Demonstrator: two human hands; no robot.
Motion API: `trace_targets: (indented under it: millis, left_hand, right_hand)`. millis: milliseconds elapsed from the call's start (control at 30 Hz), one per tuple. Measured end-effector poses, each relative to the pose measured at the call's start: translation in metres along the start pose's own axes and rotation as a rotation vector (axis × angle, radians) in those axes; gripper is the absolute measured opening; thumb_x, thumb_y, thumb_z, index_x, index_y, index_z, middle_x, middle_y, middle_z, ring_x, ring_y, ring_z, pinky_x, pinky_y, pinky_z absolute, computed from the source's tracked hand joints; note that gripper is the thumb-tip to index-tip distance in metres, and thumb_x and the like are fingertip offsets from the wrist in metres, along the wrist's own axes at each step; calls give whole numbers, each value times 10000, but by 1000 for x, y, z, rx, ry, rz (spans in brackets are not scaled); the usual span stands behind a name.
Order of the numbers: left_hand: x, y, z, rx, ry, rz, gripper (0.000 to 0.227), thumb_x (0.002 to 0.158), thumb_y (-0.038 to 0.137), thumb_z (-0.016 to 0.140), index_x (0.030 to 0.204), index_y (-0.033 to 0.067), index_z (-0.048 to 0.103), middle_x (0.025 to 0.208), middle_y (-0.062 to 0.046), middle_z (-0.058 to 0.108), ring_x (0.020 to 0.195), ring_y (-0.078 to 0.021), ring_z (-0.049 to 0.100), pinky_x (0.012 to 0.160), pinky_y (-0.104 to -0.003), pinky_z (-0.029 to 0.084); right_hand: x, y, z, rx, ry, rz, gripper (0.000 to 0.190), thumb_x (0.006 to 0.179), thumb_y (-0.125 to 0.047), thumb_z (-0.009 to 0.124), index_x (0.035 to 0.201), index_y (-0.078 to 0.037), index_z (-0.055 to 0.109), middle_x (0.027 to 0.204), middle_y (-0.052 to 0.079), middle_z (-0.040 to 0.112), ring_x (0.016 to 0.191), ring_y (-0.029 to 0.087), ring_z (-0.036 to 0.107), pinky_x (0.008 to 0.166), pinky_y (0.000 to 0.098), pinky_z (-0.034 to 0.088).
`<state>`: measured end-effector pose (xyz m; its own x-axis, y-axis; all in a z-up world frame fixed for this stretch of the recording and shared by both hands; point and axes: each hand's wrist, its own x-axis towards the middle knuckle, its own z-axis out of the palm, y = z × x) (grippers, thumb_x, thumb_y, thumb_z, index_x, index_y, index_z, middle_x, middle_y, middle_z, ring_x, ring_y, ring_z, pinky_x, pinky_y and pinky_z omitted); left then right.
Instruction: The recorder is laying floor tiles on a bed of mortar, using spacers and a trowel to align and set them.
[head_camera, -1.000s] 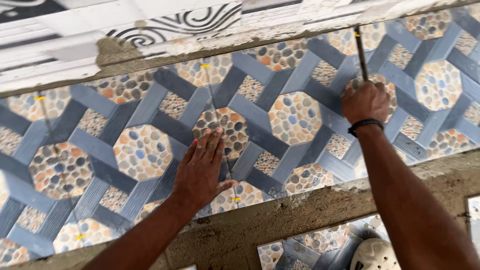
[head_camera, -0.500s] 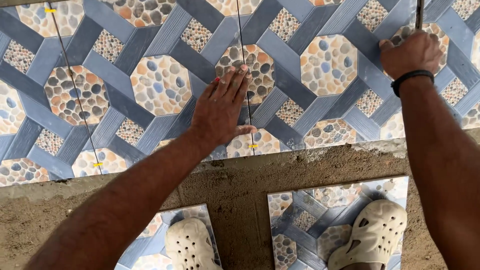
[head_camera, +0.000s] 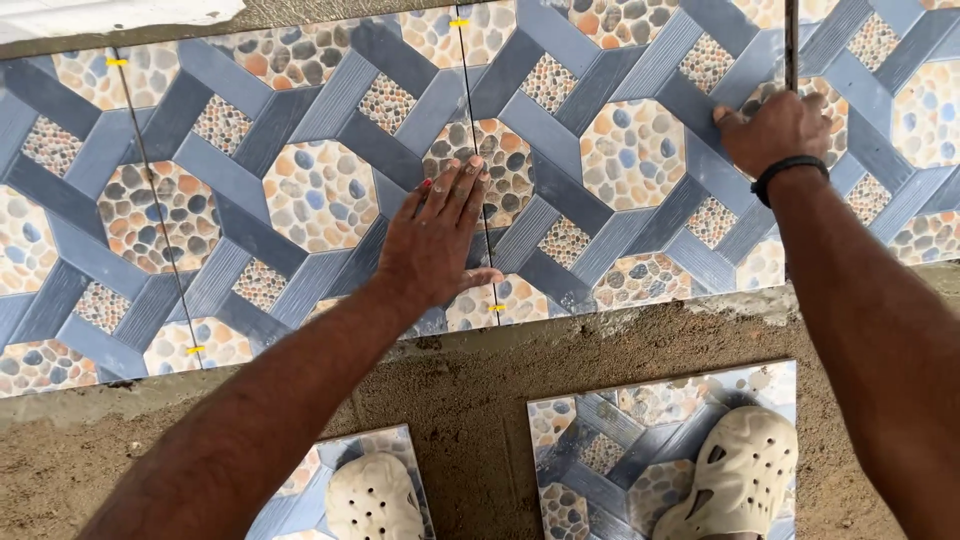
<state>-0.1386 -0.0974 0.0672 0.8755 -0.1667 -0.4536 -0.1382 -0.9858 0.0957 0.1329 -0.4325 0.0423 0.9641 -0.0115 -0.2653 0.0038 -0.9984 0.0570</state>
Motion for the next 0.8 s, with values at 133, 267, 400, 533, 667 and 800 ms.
trace_targets:
  millis: [133,267,400,533,667,800]
  left_hand:
    - [2,-1,-1,52,15,4,1209,838,873,363,1588,-15,31,1679,-193,-53,1544,-346,24,1230,-490,121]
    - [4,-4,5,34,45,37,1163,881,847,364,1585,-31,73,1684,-206,-7,1546,-356,57,1228,-503,147]
    - [13,-5,13,-71,77,69,1020,939,707,458,1582,-29,166,1697,-211,88,1532,-350,152,1223,-517,217]
    - [18,-6,-3,-190,68,34,891,941,605,543,1524,-28,312,1658,-209,211,1525,-350,238,1159,-588,310]
    - [46,13,-11,-85,38,-13,856,895,681,509,1489,67,461,1613,-190,347,1438,-385,391,1128,-590,388]
    - [68,12,-11,150,-62,-114,824,908,720,477,1469,119,532,1659,-111,357,1464,-330,424,1159,-566,404]
  right_hand:
    - [-3,6,-18,28,-117,-2,673,969,-568,725,1354,-20,656,1347,315,573,1118,407,639,922,551,569]
    - [-20,42,-49,109,-96,-206,649,915,-445,782,1442,-106,615,1372,264,591,1153,385,610,987,545,508]
    - [-97,90,-137,-228,124,-293,632,821,13,679,1432,-146,673,1370,315,521,1102,388,619,821,499,589]
    - [-176,211,-184,-494,161,-239,434,909,19,592,1273,-150,755,1229,245,632,958,325,681,834,427,584]
    - [-259,395,-190,-639,363,-226,248,933,-16,609,1083,-127,771,1196,158,736,1020,259,720,944,397,595]
    - [-319,528,-158,-310,190,245,351,941,39,516,1076,-130,792,1376,149,718,893,273,757,554,521,580]
